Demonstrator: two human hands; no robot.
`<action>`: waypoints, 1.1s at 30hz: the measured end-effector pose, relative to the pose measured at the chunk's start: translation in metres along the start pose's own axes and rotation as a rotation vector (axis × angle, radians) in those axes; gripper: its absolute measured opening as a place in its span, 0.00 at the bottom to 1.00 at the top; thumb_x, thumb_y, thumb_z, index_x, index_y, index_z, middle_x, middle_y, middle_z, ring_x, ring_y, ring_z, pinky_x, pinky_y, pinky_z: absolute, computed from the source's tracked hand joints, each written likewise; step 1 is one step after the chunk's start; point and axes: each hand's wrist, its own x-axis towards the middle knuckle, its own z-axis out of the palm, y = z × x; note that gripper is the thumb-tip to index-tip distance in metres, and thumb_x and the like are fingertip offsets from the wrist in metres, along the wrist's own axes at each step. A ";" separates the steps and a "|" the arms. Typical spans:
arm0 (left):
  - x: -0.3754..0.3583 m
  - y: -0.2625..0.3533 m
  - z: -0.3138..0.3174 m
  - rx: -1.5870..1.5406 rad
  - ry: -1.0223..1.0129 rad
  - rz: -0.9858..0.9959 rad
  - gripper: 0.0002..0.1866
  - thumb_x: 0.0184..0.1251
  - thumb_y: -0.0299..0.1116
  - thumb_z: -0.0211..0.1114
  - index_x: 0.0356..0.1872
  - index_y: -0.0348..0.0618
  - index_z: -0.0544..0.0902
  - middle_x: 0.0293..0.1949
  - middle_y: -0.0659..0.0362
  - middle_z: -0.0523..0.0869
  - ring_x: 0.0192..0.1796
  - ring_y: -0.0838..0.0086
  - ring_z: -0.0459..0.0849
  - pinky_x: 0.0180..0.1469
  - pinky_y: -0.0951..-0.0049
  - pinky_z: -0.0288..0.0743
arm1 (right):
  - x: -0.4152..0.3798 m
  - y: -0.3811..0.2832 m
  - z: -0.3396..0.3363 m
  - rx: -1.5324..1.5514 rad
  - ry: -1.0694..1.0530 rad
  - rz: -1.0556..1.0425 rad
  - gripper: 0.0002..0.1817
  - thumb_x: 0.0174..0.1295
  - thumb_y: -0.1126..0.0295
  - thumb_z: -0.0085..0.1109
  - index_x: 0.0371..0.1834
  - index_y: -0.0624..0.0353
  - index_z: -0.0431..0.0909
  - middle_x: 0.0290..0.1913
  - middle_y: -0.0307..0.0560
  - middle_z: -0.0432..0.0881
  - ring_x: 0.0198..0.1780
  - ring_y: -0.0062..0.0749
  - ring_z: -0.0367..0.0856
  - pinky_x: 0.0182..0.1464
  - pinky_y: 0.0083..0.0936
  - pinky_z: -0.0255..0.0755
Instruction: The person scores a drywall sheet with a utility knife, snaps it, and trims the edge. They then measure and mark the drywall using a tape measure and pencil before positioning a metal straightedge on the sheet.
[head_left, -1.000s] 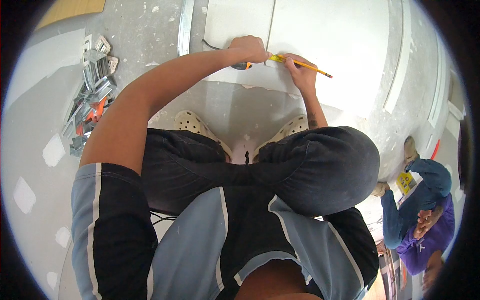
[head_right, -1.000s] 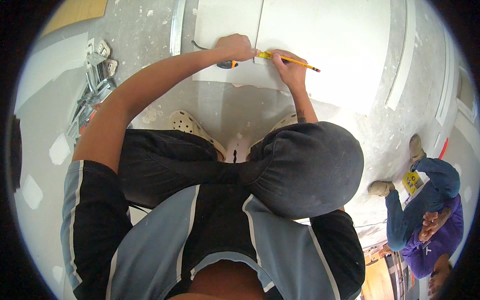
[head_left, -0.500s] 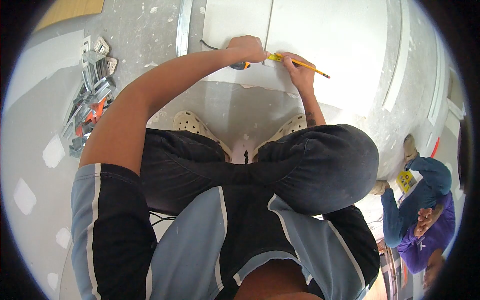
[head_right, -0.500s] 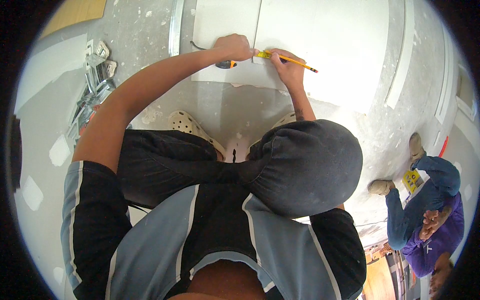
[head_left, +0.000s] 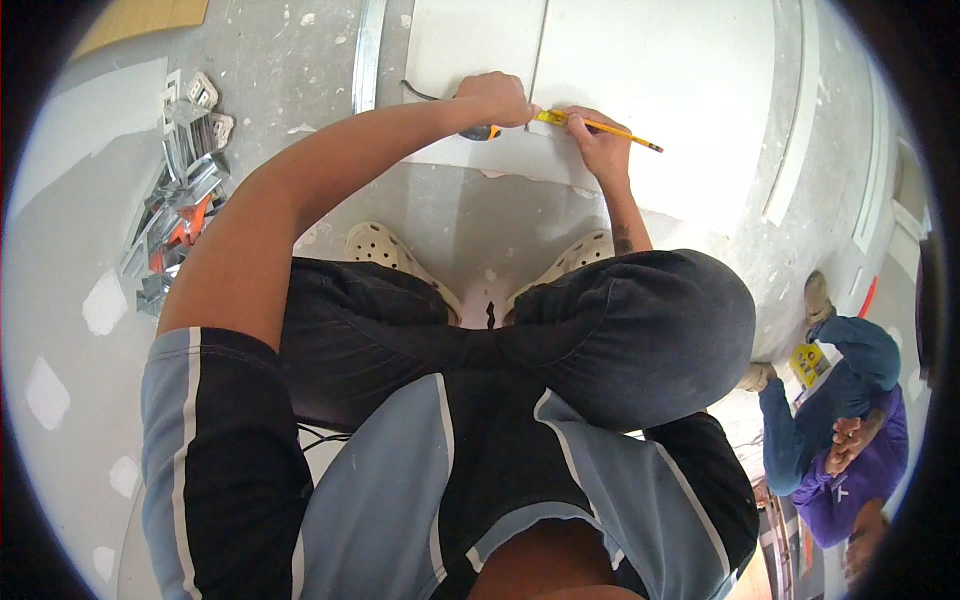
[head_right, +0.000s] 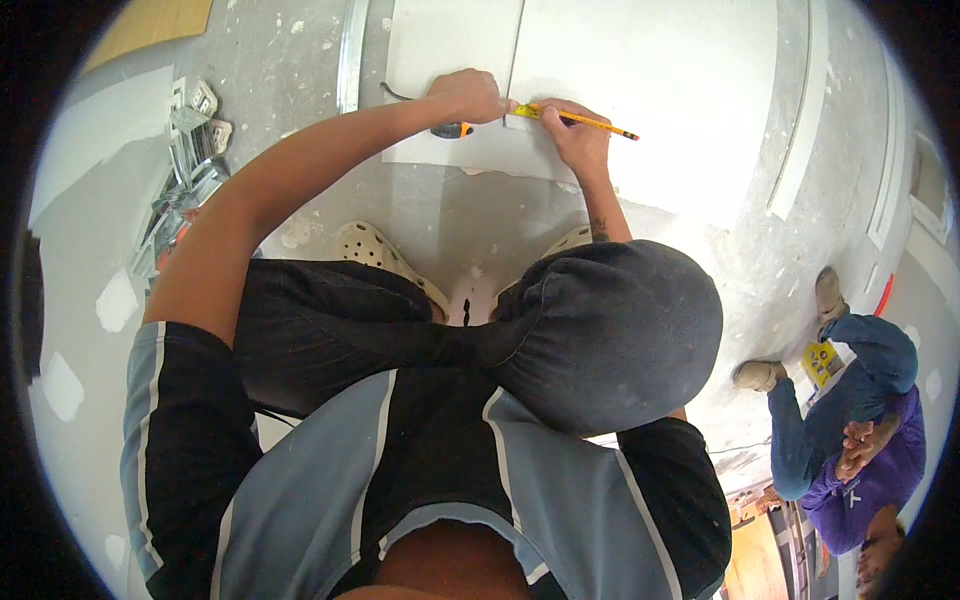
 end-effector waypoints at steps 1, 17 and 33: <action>-0.001 0.000 -0.001 0.001 0.003 0.010 0.29 0.63 0.58 0.53 0.42 0.38 0.84 0.43 0.48 0.85 0.46 0.58 0.84 0.45 0.60 0.78 | 0.000 0.000 0.001 -0.005 0.015 0.003 0.12 0.57 0.63 0.59 0.39 0.57 0.85 0.31 0.44 0.86 0.30 0.23 0.80 0.37 0.20 0.74; -0.028 -0.010 0.035 -0.115 -0.608 0.420 0.35 0.60 0.66 0.52 0.29 0.38 0.85 0.27 0.54 0.85 0.32 0.67 0.81 0.38 0.63 0.73 | -0.009 -0.028 -0.037 0.579 -0.220 0.259 0.12 0.55 0.69 0.50 0.20 0.66 0.76 0.19 0.45 0.76 0.20 0.25 0.71 0.26 0.21 0.65; 0.001 0.036 -0.014 -1.203 -0.122 0.150 0.47 0.58 0.76 0.34 0.54 0.36 0.66 0.44 0.48 0.76 0.47 0.63 0.75 0.50 0.62 0.68 | -0.026 -0.042 -0.043 0.791 0.294 0.296 0.18 0.66 0.53 0.51 0.48 0.55 0.71 0.33 0.38 0.69 0.15 0.13 0.55 0.15 0.14 0.49</action>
